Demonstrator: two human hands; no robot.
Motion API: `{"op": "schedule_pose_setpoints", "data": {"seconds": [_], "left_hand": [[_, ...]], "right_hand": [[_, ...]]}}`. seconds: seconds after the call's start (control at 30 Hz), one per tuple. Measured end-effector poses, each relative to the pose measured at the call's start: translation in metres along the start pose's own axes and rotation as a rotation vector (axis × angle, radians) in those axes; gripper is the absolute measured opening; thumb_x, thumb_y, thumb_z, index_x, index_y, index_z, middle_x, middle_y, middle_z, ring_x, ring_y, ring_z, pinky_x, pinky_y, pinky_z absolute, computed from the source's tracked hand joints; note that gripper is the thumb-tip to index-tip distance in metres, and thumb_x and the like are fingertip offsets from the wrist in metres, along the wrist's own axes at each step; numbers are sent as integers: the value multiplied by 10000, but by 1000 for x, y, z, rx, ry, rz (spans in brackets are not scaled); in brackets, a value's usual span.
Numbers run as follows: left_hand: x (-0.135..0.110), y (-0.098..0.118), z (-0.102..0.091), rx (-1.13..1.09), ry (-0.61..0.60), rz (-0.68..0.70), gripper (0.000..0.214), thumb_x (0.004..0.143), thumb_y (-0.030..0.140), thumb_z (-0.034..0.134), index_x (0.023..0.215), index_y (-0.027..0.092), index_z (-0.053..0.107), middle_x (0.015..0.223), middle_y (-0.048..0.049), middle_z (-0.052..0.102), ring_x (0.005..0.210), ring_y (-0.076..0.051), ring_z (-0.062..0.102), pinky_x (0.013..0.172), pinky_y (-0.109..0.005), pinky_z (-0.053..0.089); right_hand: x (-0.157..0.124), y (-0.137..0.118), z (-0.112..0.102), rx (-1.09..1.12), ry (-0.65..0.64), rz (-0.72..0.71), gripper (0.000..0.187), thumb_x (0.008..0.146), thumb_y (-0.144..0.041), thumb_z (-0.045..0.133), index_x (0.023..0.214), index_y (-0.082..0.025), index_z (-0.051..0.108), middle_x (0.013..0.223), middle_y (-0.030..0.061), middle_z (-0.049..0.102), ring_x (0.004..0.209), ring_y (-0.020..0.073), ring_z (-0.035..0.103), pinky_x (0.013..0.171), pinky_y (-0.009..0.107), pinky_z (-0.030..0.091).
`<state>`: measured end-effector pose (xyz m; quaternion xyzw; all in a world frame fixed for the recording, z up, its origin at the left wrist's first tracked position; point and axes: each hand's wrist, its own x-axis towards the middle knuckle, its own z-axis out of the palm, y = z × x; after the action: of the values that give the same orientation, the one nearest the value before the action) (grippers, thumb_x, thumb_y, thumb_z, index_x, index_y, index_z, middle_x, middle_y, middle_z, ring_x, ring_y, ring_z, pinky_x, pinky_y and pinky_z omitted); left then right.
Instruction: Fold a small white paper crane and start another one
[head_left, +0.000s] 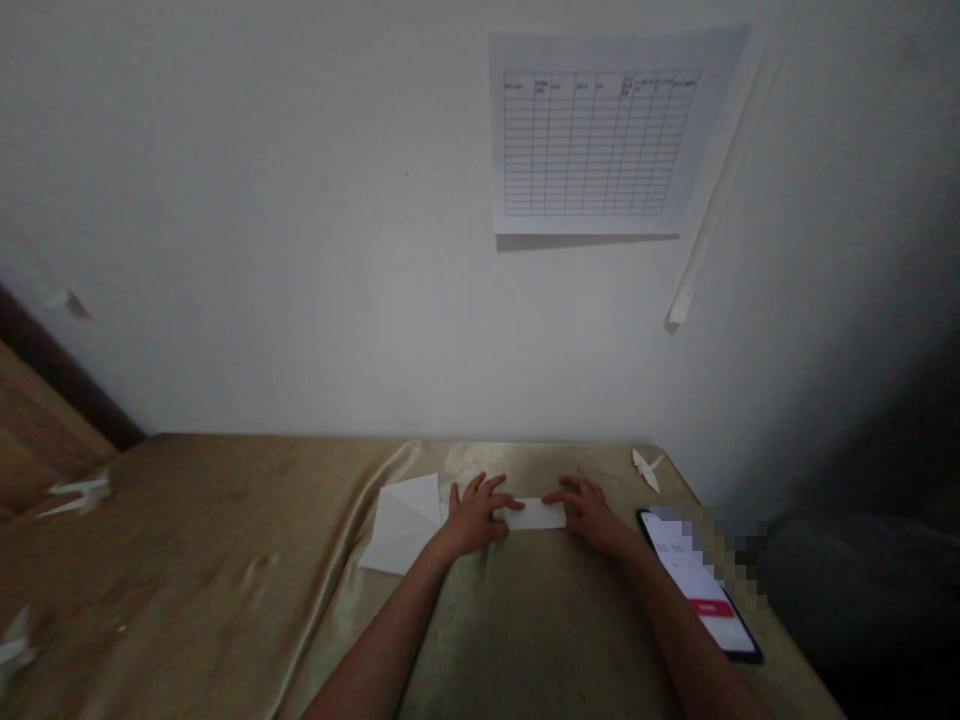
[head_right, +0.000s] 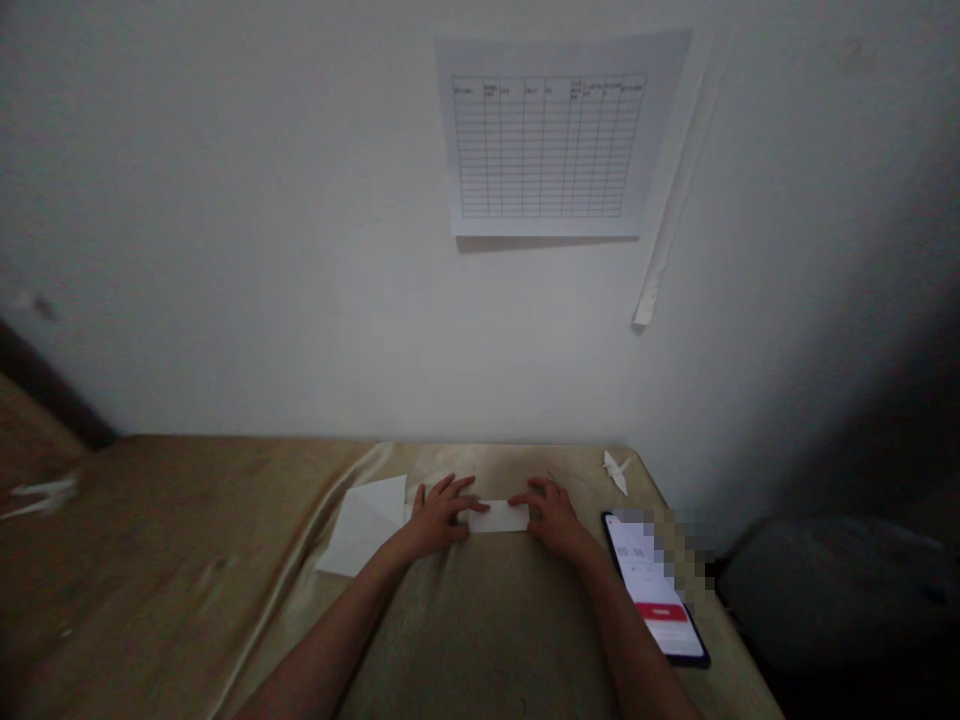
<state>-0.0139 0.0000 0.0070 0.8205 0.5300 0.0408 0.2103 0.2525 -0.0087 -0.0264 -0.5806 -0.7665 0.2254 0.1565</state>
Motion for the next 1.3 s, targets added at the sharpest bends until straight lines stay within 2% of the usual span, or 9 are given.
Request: {"op": "schedule_pose_setpoints", "data": {"seconds": [0.17, 0.23, 0.3, 0.37, 0.47, 0.63, 0.97, 1.3], "left_hand": [[-4, 4, -3, 8, 11, 2, 518, 777, 318, 642, 1255, 511, 589, 1610, 81, 277, 1509, -341, 116, 1121, -726, -1], [-5, 7, -3, 4, 18, 3, 491, 779, 351, 650, 1241, 510, 602, 1606, 75, 289, 1505, -350, 128, 1119, -732, 2], [-5, 11, -2, -3, 47, -10, 427, 793, 393, 645, 1208, 495, 630, 1591, 65, 324, 1499, -358, 145, 1113, -744, 18], [-5, 17, 2, 0, 115, -33, 355, 814, 443, 631, 1168, 463, 657, 1565, 50, 371, 1490, -364, 168, 1108, -754, 36], [-5, 24, 7, 24, 183, -52, 370, 792, 479, 665, 1154, 404, 656, 1556, 14, 376, 1485, -368, 165, 1107, -756, 31], [-2, 28, 13, 24, 208, -66, 416, 733, 520, 723, 1115, 374, 646, 1531, -7, 391, 1469, -388, 185, 1093, -772, 24], [2, 36, 25, 30, 287, -121, 489, 703, 569, 721, 1130, 359, 608, 1512, -30, 397, 1463, -386, 182, 1102, -763, -1], [5, 37, 27, 21, 289, -147, 467, 695, 529, 713, 1124, 378, 606, 1514, -25, 394, 1462, -379, 197, 1089, -772, 5]], "right_hand": [[1, 0, 2, -20, 36, -12, 551, 797, -94, 450, 1243, -350, 647, 1473, 29, 417, 1399, 225, 319, 1170, 440, 225], [0, -4, 2, -6, 46, 12, 456, 833, -167, 480, 1207, -346, 670, 1461, 30, 426, 1389, 233, 331, 1167, 442, 232], [-1, -11, 3, -5, 77, 37, 417, 802, -217, 560, 1183, -339, 679, 1456, 33, 426, 1390, 248, 323, 1165, 438, 230], [-3, -17, 3, -16, 97, 47, 431, 767, -260, 629, 1190, -330, 665, 1453, 43, 422, 1390, 259, 314, 1166, 435, 220], [-6, -25, 4, -44, 113, 53, 473, 745, -279, 663, 1216, -317, 637, 1447, 57, 420, 1383, 264, 315, 1170, 428, 198], [-6, -32, 7, -77, 142, 81, 480, 741, -305, 681, 1218, -317, 624, 1429, 63, 429, 1375, 276, 319, 1164, 435, 193], [-5, -36, 14, -91, 215, 93, 467, 738, -446, 722, 1177, -308, 645, 1381, 81, 466, 1338, 295, 366, 1146, 435, 224], [-4, -39, 9, -82, 192, 112, 478, 705, -355, 733, 1173, -311, 648, 1385, 78, 470, 1345, 287, 372, 1142, 419, 225]]}}
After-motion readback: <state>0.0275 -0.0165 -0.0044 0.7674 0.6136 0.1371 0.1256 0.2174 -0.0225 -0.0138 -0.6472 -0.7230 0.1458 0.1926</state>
